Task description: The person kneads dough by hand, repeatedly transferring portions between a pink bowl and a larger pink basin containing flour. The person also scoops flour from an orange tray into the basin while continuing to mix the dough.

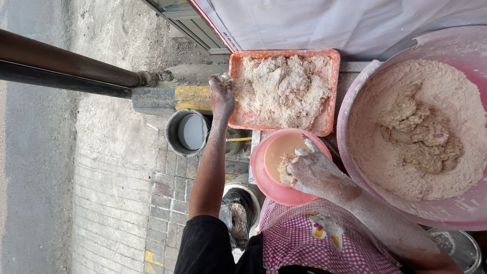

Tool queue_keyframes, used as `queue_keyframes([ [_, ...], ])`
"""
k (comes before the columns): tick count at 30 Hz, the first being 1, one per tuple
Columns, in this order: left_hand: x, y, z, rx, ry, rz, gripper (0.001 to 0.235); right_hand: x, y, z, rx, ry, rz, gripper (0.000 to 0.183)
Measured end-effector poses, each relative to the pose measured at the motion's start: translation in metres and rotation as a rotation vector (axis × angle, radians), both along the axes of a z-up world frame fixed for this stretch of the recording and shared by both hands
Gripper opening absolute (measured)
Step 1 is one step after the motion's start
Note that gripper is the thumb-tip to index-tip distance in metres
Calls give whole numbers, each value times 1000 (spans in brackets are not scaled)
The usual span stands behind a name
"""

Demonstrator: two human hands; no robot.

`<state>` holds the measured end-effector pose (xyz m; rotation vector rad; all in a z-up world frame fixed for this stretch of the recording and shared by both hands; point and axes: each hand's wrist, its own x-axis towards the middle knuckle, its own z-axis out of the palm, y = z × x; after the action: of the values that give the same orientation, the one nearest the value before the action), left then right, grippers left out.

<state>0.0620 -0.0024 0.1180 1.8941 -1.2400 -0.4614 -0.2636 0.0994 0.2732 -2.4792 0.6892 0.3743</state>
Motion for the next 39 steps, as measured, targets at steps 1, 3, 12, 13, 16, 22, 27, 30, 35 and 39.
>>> queue_keyframes([
  [1,0,-8,1,22,26,-4,32,-1,0,0,-3,-8,2,25],
  [3,-2,-19,0,42,-85,-43,29,-4,1,-2,-14,2,3,25],
  [12,-10,-42,-29,247,-488,-445,42,-7,-4,-3,-33,31,-39,22],
  [13,-9,-48,-30,352,-472,-472,42,-7,-4,-3,-40,19,-39,22],
  [16,-2,-66,-23,387,-443,-480,44,-7,-5,-1,-62,-8,-40,21],
  [22,2,-74,40,328,-380,-552,44,-6,-9,6,-56,-39,-26,20],
  [27,-11,-59,80,235,-550,-515,27,-6,-3,18,-60,-31,-5,19],
  [30,-25,-63,94,208,-587,-589,11,-7,-6,25,-61,-32,-34,17],
  [35,-35,-53,108,215,-648,-613,10,-22,2,37,-189,-257,14,25],
  [39,-44,-54,114,172,-837,-686,10,-30,5,44,-280,-288,39,26],
])
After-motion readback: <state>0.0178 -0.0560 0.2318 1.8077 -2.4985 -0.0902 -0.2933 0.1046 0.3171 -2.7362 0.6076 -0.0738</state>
